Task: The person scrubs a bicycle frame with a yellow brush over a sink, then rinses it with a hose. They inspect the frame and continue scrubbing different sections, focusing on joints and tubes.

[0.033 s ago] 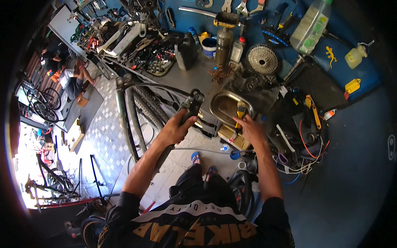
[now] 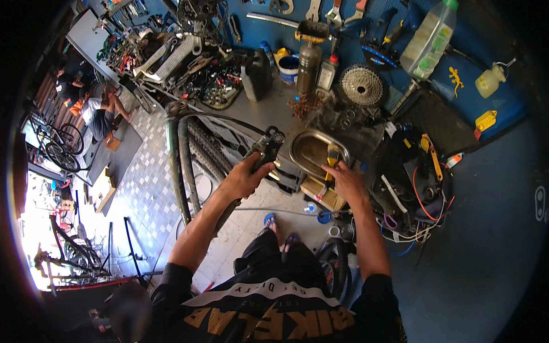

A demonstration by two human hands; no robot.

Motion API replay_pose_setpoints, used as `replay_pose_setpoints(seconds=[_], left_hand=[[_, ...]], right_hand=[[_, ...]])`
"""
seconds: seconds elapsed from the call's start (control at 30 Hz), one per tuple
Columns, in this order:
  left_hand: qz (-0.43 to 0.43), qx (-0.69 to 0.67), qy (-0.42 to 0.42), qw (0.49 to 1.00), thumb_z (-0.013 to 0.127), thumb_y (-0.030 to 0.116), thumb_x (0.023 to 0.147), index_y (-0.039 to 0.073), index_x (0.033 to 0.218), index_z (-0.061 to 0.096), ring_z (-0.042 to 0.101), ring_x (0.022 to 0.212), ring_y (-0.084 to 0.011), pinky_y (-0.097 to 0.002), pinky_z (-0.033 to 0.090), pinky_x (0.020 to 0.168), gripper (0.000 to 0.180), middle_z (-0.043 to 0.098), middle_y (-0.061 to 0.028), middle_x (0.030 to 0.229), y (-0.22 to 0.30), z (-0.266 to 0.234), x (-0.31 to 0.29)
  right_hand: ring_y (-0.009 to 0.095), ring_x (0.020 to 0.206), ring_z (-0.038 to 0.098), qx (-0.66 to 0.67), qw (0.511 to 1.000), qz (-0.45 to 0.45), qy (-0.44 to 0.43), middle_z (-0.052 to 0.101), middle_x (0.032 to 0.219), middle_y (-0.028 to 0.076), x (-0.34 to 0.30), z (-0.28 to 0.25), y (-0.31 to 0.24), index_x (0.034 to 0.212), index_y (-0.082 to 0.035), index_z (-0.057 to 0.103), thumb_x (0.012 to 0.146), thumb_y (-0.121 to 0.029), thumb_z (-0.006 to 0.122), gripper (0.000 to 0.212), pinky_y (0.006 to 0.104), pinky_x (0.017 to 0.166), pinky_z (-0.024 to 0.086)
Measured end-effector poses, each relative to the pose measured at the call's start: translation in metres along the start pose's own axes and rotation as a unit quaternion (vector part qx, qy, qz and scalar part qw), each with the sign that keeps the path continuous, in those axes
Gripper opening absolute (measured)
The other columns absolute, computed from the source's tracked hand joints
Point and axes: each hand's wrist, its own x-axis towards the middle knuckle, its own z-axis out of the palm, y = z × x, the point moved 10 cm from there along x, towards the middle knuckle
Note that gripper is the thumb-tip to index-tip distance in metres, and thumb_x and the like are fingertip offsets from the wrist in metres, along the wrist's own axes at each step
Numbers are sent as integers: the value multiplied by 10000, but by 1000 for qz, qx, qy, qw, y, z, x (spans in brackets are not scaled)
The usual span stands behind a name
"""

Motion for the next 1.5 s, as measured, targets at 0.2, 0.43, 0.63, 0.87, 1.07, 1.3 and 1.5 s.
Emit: replay_pose_setpoints(seconds=[0.2, 0.43, 0.63, 0.87, 1.07, 1.3, 1.5], left_hand=[[90, 197, -39, 975, 637, 586, 973, 57, 1227, 617, 629, 489, -241, -385, 522, 475, 587, 629, -138, 661, 14, -9, 69], [36, 278, -207, 937, 632, 636, 952, 75, 1203, 641, 614, 494, -207, -362, 490, 428, 614, 605, -95, 659, 45, 14, 98], [4, 467, -244, 850, 616, 694, 923, 120, 1190, 705, 737, 751, -261, -423, 581, 698, 640, 732, -99, 833, 63, 53, 112], [-41, 443, -278, 852, 598, 698, 936, 90, 1100, 706, 708, 635, -237, -384, 557, 551, 638, 701, -100, 773, 70, 96, 136], [-77, 448, -306, 837, 622, 698, 925, 72, 1085, 672, 667, 585, -221, -378, 529, 510, 649, 656, -79, 726, 65, 111, 155], [-87, 455, -320, 826, 615, 707, 924, 37, 1044, 699, 690, 656, -218, -365, 542, 537, 686, 672, -100, 750, 57, 114, 158], [35, 416, -281, 864, 624, 713, 906, 22, 1086, 731, 695, 674, -212, -362, 558, 583, 722, 715, -111, 829, 81, 119, 154]], right_hand=[[308, 998, 696, 25, 999, 18, 16, 638, 1115, 69, 24, -4, -1, 1246, -221, 650, 919, -36, 593, 380, 437, 807, 580], [337, 899, 708, 254, 942, 43, 213, 717, 1061, 94, 26, -48, 12, 1091, -121, 604, 928, -126, 702, 190, 428, 730, 565], [225, 668, 680, 400, 887, 147, 177, 730, 862, 91, 26, -32, 51, 1077, -86, 691, 939, -232, 737, 206, 362, 626, 530], [294, 861, 756, 358, 899, 124, 219, 754, 889, 106, 23, -17, 79, 1001, -78, 697, 916, -351, 751, 291, 359, 714, 573], [84, 564, 571, 670, 698, 154, 202, 672, 681, 31, 29, 3, 80, 908, -69, 606, 1030, -361, 614, 316, 277, 528, 456], [176, 613, 660, 489, 817, 139, 271, 665, 669, 67, 26, -15, 69, 850, -55, 624, 1019, -319, 634, 314, 335, 582, 500], [270, 584, 484, 423, 870, 97, 236, 521, 651, 159, 34, -26, 56, 798, -20, 579, 992, -352, 674, 397, 402, 561, 441]])
